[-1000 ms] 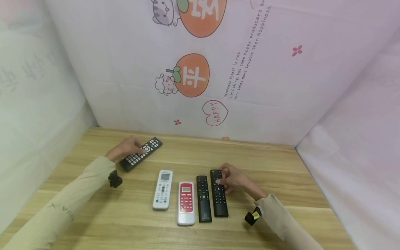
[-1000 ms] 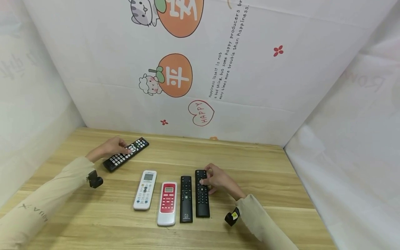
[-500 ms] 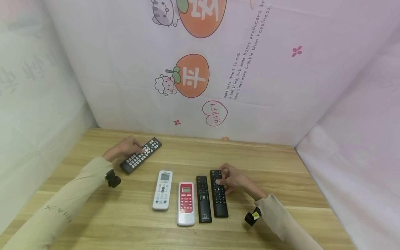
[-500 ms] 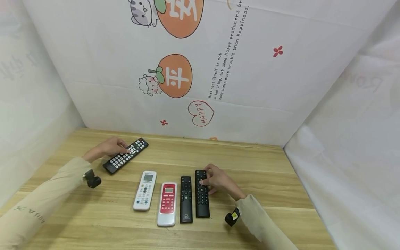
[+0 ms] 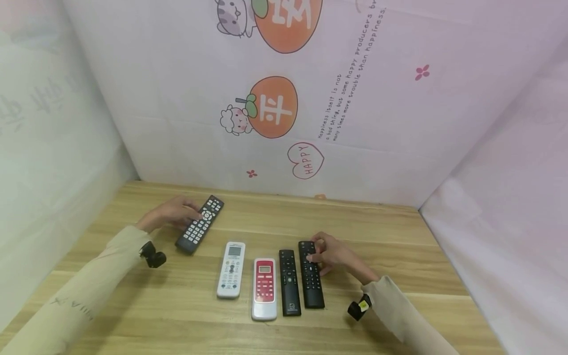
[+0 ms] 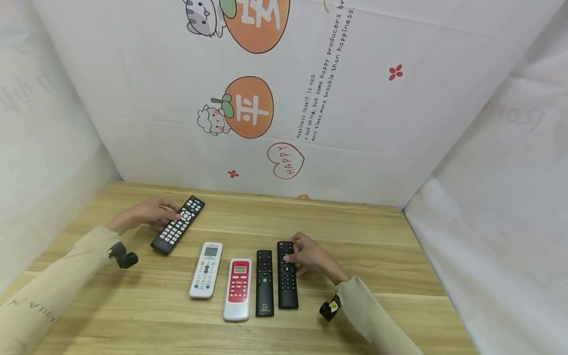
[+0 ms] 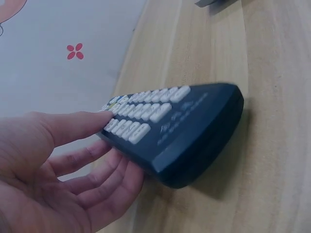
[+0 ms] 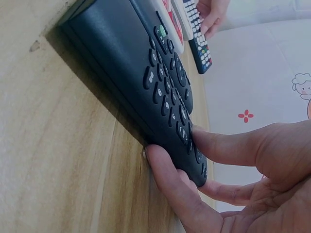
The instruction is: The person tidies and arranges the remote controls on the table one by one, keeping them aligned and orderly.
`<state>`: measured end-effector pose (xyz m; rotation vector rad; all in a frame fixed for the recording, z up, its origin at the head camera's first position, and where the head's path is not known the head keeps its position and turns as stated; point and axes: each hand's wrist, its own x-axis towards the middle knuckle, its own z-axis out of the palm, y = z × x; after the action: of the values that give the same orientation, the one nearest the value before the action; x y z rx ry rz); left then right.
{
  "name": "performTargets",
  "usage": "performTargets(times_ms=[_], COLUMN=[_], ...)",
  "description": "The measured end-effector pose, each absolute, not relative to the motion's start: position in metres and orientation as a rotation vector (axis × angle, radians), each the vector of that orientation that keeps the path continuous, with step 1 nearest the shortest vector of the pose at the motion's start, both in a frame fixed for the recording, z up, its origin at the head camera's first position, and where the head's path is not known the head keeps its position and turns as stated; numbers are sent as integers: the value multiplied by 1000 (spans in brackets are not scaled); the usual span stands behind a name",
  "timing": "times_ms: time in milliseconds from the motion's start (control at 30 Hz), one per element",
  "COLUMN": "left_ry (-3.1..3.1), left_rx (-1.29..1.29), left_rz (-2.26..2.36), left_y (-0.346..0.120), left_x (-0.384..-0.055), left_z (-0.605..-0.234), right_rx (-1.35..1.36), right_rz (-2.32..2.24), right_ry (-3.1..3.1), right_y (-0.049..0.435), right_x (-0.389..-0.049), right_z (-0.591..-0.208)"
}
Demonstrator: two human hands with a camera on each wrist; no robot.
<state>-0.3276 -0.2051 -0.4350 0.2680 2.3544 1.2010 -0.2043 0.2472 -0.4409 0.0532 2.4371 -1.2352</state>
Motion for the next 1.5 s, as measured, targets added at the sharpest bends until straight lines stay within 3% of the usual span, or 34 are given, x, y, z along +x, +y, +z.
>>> performTargets(times_ms=[1133, 1500], left_ry=[2052, 1952], left_rx=[364, 382], left_rz=[1432, 1407], left_y=[-223, -226], left_x=[-293, -268], left_z=[-430, -427], right_rx=[12, 16], right_rz=[-1255, -1247], right_ry=[2409, 2410], right_y=[251, 251], right_x=[-202, -201], right_z=[-438, -438])
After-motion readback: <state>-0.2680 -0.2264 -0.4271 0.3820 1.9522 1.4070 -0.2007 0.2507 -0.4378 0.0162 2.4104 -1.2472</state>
